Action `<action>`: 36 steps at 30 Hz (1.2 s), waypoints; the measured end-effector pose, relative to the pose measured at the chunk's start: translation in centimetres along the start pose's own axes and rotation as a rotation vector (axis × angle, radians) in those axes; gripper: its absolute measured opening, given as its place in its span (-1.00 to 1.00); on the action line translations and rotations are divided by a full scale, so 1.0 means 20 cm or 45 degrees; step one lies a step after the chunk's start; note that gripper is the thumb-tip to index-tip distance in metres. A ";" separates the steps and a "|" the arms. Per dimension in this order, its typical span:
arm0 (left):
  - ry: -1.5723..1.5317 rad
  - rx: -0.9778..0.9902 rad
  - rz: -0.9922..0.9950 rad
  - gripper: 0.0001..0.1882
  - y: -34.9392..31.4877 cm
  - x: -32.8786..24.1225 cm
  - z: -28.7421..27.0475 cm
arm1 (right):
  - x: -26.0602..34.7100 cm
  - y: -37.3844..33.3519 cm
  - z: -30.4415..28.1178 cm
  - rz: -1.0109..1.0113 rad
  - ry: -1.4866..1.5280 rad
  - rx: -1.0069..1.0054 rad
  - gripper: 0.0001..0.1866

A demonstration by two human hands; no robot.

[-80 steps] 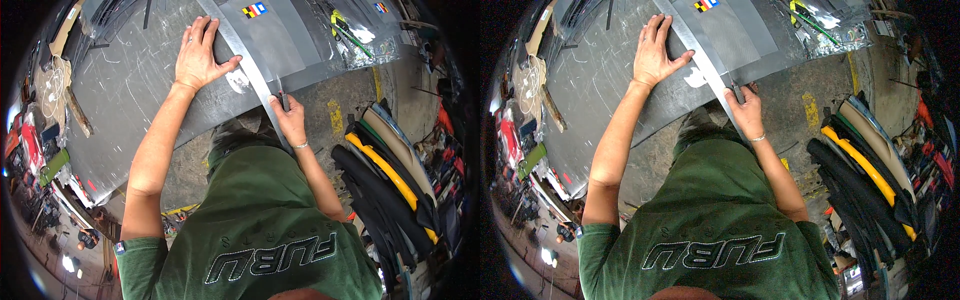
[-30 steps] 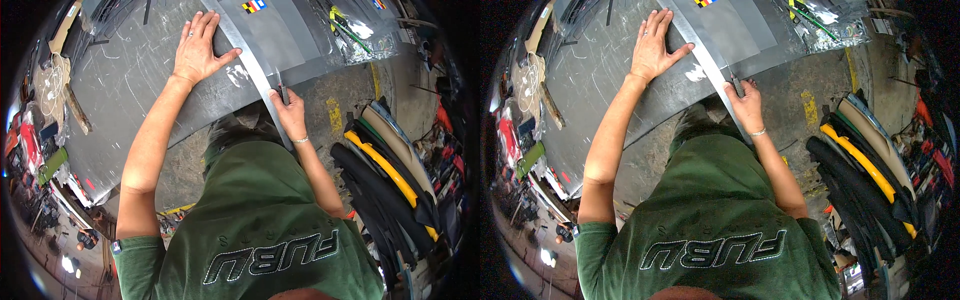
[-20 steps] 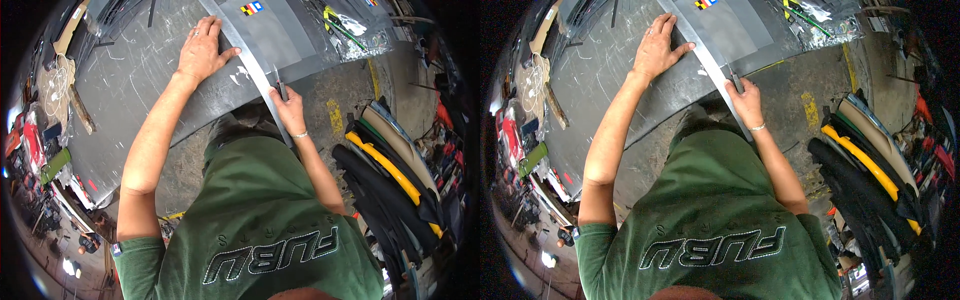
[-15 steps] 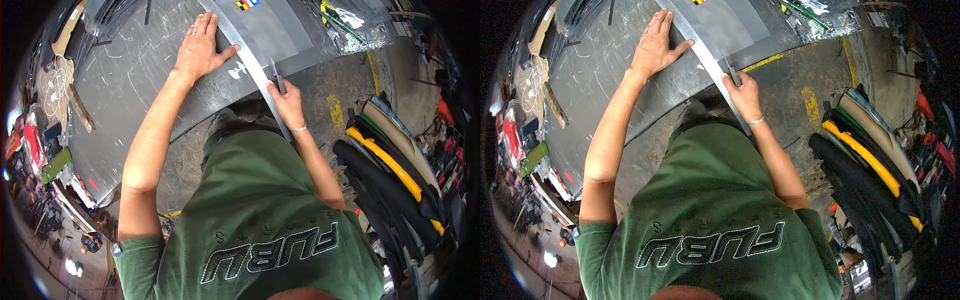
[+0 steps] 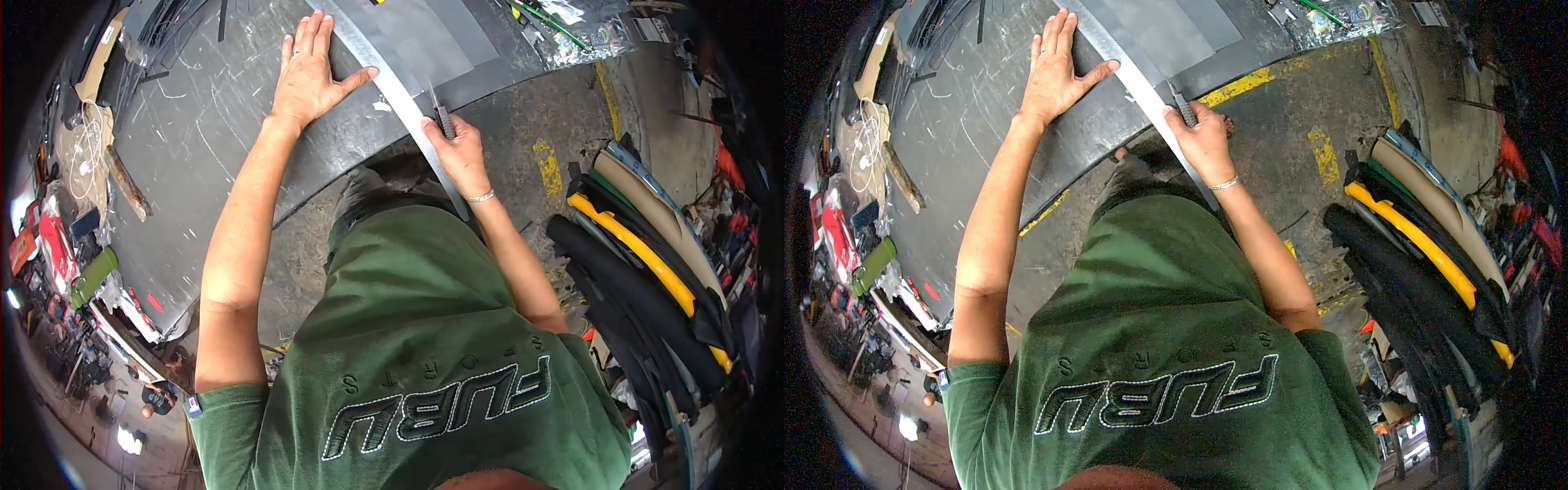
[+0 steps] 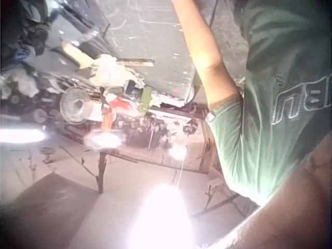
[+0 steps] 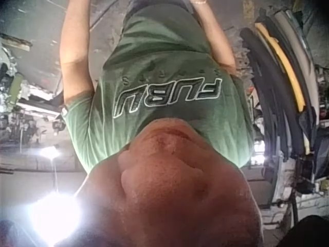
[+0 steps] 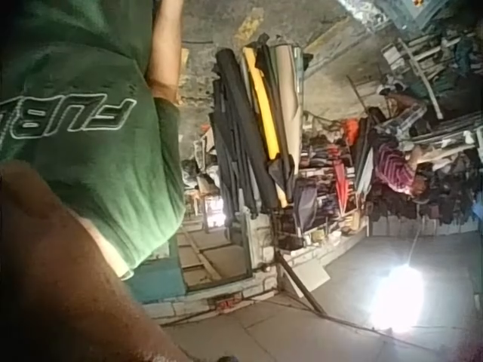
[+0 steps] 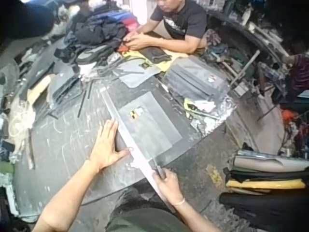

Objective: Cutting a piece of gray fabric/material using a metal ruler and a utility knife on a workbench.

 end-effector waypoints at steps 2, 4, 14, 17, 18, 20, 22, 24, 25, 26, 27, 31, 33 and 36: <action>0.000 0.007 0.002 0.27 0.00 0.00 0.00 | -0.01 0.00 0.00 0.002 -0.010 0.004 -0.69; 0.005 0.000 0.004 0.27 0.00 0.00 0.00 | -0.02 0.01 0.00 0.005 -0.021 0.010 -0.69; -0.048 -0.018 0.003 0.25 0.00 -0.01 -0.01 | -0.01 0.00 0.00 0.057 0.106 0.062 -0.58; -0.052 -0.019 0.006 0.26 0.00 -0.01 -0.01 | 0.02 -0.01 -0.01 0.068 0.144 0.060 -0.61; -0.054 -0.018 0.003 0.26 0.00 -0.01 -0.01 | 0.02 -0.01 -0.01 0.077 0.184 0.058 -0.62; -0.056 -0.017 -0.002 0.26 0.00 0.00 -0.01 | 0.03 -0.01 -0.01 0.085 0.164 0.067 -0.63; -1.234 -0.304 0.411 0.17 -0.01 -0.06 -0.11 | 0.02 -0.01 0.00 0.093 0.146 0.077 -0.64; -0.688 -0.042 0.159 0.18 0.02 -0.09 -0.10 | -0.01 -0.01 0.00 0.099 0.162 0.054 -0.64; -0.126 0.202 -0.091 0.19 0.02 -0.06 -0.07 | 0.00 -0.01 -0.01 0.102 0.162 0.054 -0.64; -0.127 0.205 -0.091 0.19 0.02 -0.06 -0.07 | 0.01 -0.02 -0.01 0.122 0.135 0.070 -0.63; -0.117 0.198 -0.090 0.20 0.02 -0.06 -0.08 | 0.02 -0.02 -0.01 0.141 0.109 0.088 -0.63; -0.112 0.217 -0.128 0.21 0.02 -0.06 -0.08 | 0.00 -0.01 0.00 0.125 0.086 0.086 -0.61; -0.109 0.221 -0.127 0.21 0.02 -0.06 -0.08 | 0.00 -0.01 0.00 0.139 0.113 0.090 -0.61; -0.106 0.219 -0.127 0.22 0.02 -0.06 -0.08 | 0.01 -0.01 0.00 0.112 0.148 0.085 -0.61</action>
Point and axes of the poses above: each hand's wrist, its own y-axis towards the middle knuckle, its own z-axis out of the palm, x = y × z, the point moved 6 cm from there along y, towards the middle knuckle, and after that the axes turned 1 degree about -y, right-handed, at the moved point
